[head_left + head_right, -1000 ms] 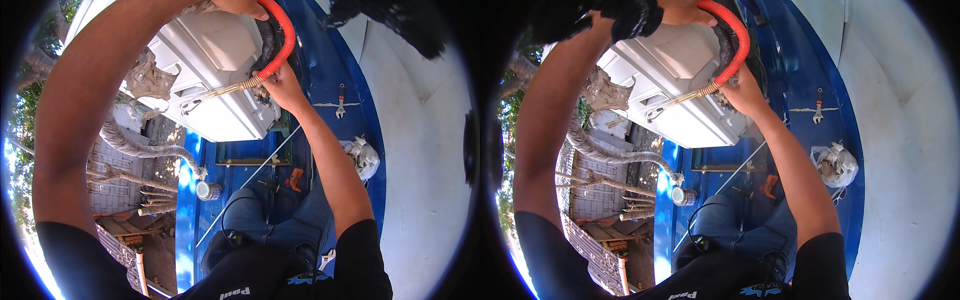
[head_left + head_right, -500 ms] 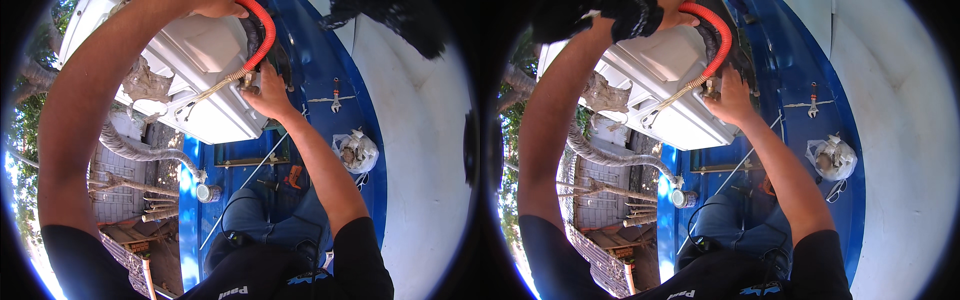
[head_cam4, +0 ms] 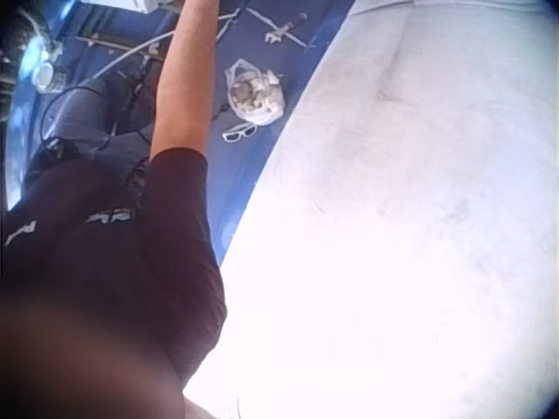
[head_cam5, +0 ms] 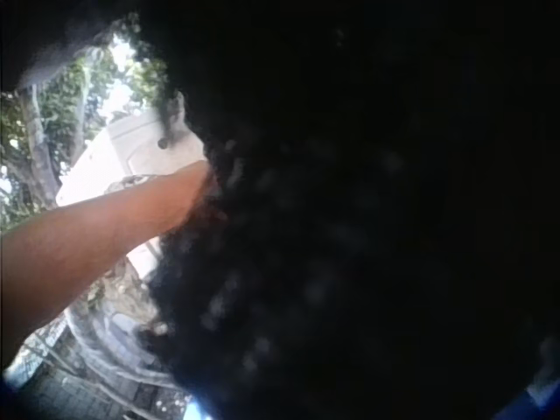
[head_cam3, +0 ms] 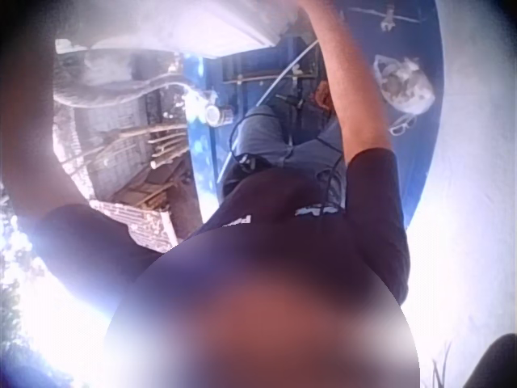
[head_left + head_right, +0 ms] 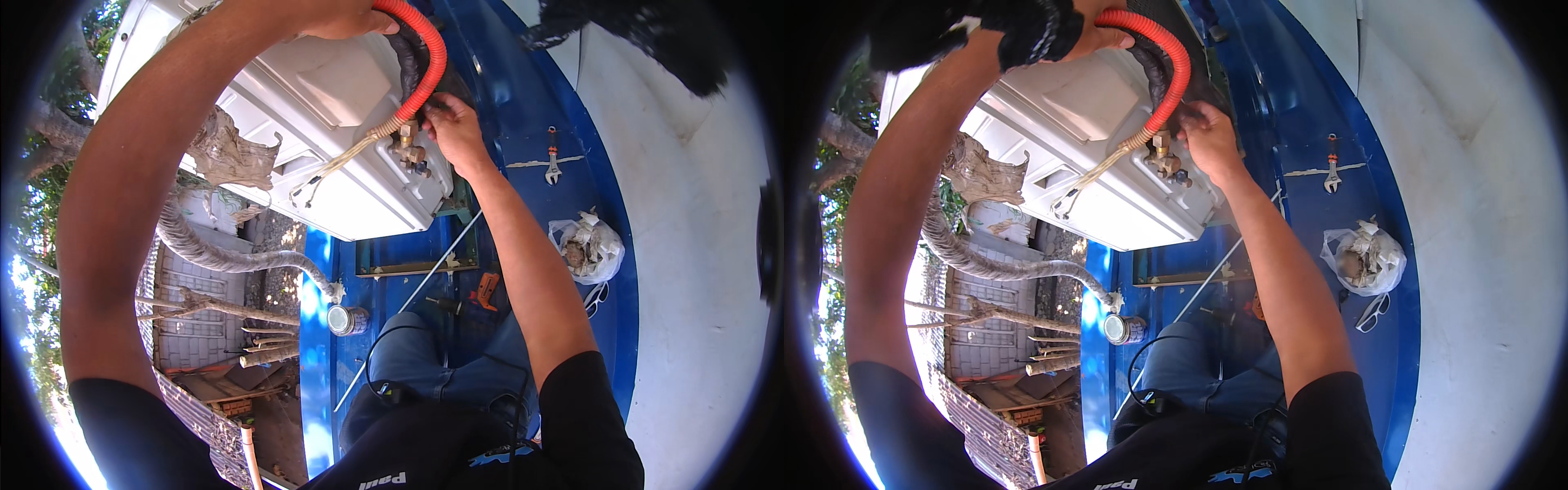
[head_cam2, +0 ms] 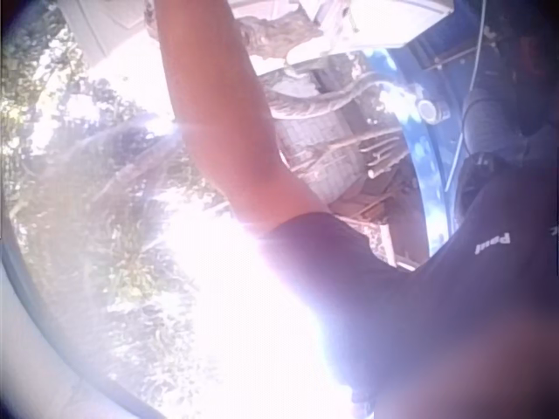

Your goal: The person uses a wrench and pliers to tighten and adjust fittings on a red flexible hose connected to an outdoor air conditioning unit. They repeatedly reposition the hose and tools while working on the same connection point.

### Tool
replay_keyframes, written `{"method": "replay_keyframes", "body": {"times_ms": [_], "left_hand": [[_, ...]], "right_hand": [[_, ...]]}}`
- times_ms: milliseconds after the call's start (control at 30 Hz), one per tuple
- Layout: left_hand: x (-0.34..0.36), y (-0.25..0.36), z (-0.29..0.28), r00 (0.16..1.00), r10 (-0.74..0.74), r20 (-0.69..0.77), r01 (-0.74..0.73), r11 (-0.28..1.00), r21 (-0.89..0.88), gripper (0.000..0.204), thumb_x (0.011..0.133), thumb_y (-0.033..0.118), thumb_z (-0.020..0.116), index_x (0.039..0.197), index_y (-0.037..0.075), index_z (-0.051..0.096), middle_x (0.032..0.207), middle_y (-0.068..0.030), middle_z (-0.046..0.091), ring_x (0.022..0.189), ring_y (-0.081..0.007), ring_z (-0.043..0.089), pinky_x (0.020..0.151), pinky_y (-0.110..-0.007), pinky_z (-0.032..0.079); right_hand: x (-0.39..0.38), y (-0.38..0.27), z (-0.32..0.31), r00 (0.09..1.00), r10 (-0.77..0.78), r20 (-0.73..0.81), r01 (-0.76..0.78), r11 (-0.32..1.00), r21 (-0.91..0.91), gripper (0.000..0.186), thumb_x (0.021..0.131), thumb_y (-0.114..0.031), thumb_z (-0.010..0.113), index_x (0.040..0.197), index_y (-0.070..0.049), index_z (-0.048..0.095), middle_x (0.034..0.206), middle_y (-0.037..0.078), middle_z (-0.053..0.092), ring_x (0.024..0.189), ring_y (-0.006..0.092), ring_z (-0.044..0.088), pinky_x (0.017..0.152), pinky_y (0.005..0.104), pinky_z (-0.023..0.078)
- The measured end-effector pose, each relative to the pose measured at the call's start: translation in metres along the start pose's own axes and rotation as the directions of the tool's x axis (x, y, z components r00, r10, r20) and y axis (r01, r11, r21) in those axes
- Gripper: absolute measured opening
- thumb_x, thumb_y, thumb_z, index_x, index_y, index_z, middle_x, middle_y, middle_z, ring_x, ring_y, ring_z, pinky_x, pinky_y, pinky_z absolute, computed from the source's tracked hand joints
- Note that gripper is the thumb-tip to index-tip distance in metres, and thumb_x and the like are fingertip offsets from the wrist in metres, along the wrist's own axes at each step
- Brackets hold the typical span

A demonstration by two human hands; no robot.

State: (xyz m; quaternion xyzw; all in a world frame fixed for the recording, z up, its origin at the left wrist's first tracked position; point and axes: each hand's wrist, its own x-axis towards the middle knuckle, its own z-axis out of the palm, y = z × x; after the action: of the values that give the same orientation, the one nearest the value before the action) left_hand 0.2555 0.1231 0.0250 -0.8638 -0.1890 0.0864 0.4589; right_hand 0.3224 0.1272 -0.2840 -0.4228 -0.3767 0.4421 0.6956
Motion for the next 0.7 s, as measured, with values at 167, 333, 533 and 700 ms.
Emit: {"method": "replay_keyframes", "body": {"times_ms": [167,333,533,700], "left_hand": [[-0.003,0.001,0.001,1.000,-0.001,-0.003,0.001,1.000,0.013,0.032,0.095,0.032,0.071,0.108,0.004,0.071,0.095,-0.0160,0.072,0.095,-0.0330,0.072,0.080,-0.044,0.058],[-0.006,0.003,0.000,1.000,-0.002,0.001,0.002,1.000,0.014,0.032,0.095,0.032,0.071,0.108,0.003,0.072,0.095,-0.0163,0.072,0.096,-0.0330,0.072,0.080,-0.044,0.058],[-0.007,0.003,-0.003,1.000,0.002,-0.004,-0.002,1.000,0.014,0.032,0.095,0.032,0.071,0.107,0.003,0.072,0.095,-0.0167,0.072,0.096,-0.0331,0.072,0.080,-0.044,0.059],[-0.012,0.006,-0.003,1.000,-0.001,-0.002,0.001,1.000,0.028,0.032,0.095,0.032,0.071,0.107,0.002,0.073,0.095,-0.0170,0.072,0.096,-0.0332,0.072,0.080,-0.044,0.059]], "right_hand": [[-0.019,0.013,0.014,0.931,-0.260,-0.254,0.284,0.957,0.061,0.023,0.103,-0.001,0.057,0.125,0.005,0.053,0.100,0.012,0.074,0.097,0.0159,0.071,0.090,0.0292,0.052],[-0.016,0.005,0.011,0.904,-0.390,-0.177,0.412,0.905,0.109,0.032,0.101,0.008,0.055,0.129,-0.001,0.042,0.113,0.016,0.070,0.112,0.0187,0.067,0.095,0.0286,0.048],[-0.029,-0.003,0.011,0.982,-0.188,0.015,0.179,0.953,0.244,0.043,0.098,0.006,0.065,0.132,-0.002,0.039,0.119,0.016,0.068,0.114,0.0188,0.067,0.091,0.0304,0.054],[-0.019,-0.010,0.017,0.979,-0.196,0.059,0.189,0.977,0.096,0.046,0.094,0.010,0.068,0.130,0.000,0.040,0.110,0.012,0.067,0.106,0.0167,0.069,0.087,0.0299,0.057]]}}
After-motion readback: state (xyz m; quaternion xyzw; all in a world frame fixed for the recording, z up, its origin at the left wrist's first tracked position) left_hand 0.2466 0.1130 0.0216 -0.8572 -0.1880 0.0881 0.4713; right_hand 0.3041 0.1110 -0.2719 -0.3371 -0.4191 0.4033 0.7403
